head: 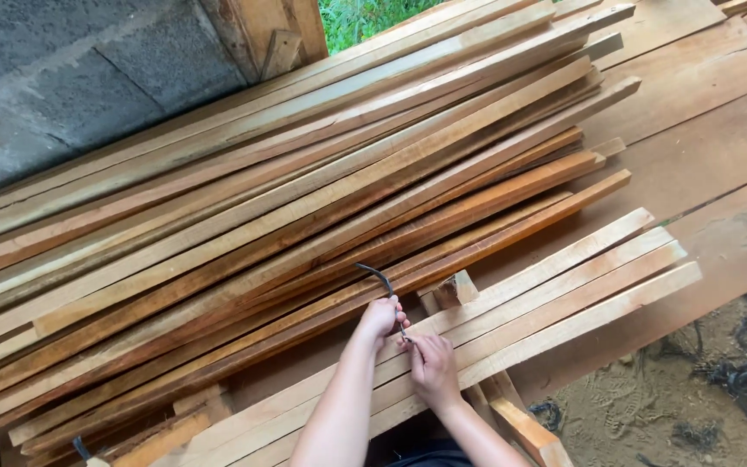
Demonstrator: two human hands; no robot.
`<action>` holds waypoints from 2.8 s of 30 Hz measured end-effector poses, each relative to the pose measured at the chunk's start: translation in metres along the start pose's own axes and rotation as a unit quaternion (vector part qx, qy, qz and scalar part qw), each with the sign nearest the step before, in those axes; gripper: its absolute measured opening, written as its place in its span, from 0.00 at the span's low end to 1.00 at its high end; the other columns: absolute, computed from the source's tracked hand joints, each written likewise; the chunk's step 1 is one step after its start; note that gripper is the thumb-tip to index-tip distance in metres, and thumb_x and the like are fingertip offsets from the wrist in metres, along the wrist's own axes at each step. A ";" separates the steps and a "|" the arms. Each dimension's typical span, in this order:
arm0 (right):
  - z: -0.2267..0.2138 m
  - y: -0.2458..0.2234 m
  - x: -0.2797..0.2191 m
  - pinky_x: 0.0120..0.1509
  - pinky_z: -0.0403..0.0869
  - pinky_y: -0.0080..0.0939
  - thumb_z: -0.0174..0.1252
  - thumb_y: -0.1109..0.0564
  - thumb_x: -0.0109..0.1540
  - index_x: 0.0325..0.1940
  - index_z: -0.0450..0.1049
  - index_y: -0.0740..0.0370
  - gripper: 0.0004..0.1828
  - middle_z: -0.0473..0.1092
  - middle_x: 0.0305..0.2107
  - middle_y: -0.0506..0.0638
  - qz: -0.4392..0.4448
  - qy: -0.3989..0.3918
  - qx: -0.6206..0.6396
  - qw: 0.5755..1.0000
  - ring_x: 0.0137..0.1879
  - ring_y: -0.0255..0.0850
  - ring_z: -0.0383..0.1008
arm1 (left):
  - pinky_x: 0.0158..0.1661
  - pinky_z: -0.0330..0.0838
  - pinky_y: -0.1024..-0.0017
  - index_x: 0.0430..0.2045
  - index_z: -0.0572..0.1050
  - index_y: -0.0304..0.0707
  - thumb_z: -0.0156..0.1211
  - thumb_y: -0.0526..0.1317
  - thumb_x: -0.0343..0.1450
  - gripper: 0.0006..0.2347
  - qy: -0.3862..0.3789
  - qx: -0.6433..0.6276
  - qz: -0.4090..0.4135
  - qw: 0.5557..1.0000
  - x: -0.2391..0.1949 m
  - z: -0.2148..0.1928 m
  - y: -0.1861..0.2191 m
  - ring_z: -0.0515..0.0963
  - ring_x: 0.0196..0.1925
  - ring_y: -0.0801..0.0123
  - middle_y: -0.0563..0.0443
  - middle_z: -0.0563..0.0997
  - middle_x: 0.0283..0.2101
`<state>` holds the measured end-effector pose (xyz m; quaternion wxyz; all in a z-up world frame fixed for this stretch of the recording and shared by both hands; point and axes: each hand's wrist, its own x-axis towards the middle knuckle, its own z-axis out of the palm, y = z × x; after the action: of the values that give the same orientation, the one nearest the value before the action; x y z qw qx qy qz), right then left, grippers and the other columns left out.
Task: The person gathers several thin wooden planks into a bundle and secures them with a black strap. They repeat this process, tying multiple bundles and stacking them on a wooden rack.
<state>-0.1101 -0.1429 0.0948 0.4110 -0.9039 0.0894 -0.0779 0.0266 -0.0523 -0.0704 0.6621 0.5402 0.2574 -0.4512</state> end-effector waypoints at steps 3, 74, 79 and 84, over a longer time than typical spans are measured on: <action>0.004 -0.002 0.012 0.53 0.66 0.43 0.53 0.57 0.65 0.37 0.79 0.55 0.09 0.77 0.33 0.46 0.002 0.032 -0.006 0.999 0.45 0.42 0.75 | 0.23 0.70 0.65 0.23 0.72 0.33 0.50 0.44 0.78 0.16 0.065 0.019 0.023 0.997 0.013 0.001 -0.009 0.74 0.18 0.64 0.49 0.73 0.17; -0.011 0.008 -0.008 0.54 0.68 0.47 0.56 0.59 0.61 0.44 0.73 0.57 0.08 0.74 0.43 0.48 -0.143 0.000 -0.109 0.984 0.51 0.46 0.73 | 0.41 0.79 0.63 0.30 0.83 0.35 0.53 0.48 0.74 0.16 0.012 0.404 0.187 0.895 -0.084 0.013 0.016 0.85 0.33 0.59 0.40 0.86 0.31; -0.013 0.002 -0.005 0.52 0.68 0.47 0.56 0.58 0.61 0.43 0.74 0.56 0.07 0.74 0.41 0.47 -0.119 -0.015 -0.100 0.988 0.49 0.46 0.73 | 0.42 0.77 0.68 0.26 0.85 0.35 0.45 0.46 0.78 0.20 0.036 0.337 0.232 0.912 -0.065 0.002 0.007 0.85 0.33 0.65 0.46 0.87 0.30; 0.000 -0.004 0.006 0.49 0.67 0.44 0.54 0.58 0.62 0.37 0.75 0.55 0.05 0.76 0.35 0.46 -0.026 -0.029 -0.043 0.998 0.46 0.42 0.76 | 0.38 0.76 0.69 0.22 0.73 0.33 0.47 0.46 0.80 0.19 -0.044 0.103 0.127 0.986 -0.025 -0.010 -0.009 0.79 0.30 0.65 0.51 0.79 0.23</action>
<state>-0.1037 -0.1416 0.0978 0.3723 -0.9245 0.0571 -0.0580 0.0089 -0.0346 -0.0566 0.6658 0.6133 0.1093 -0.4106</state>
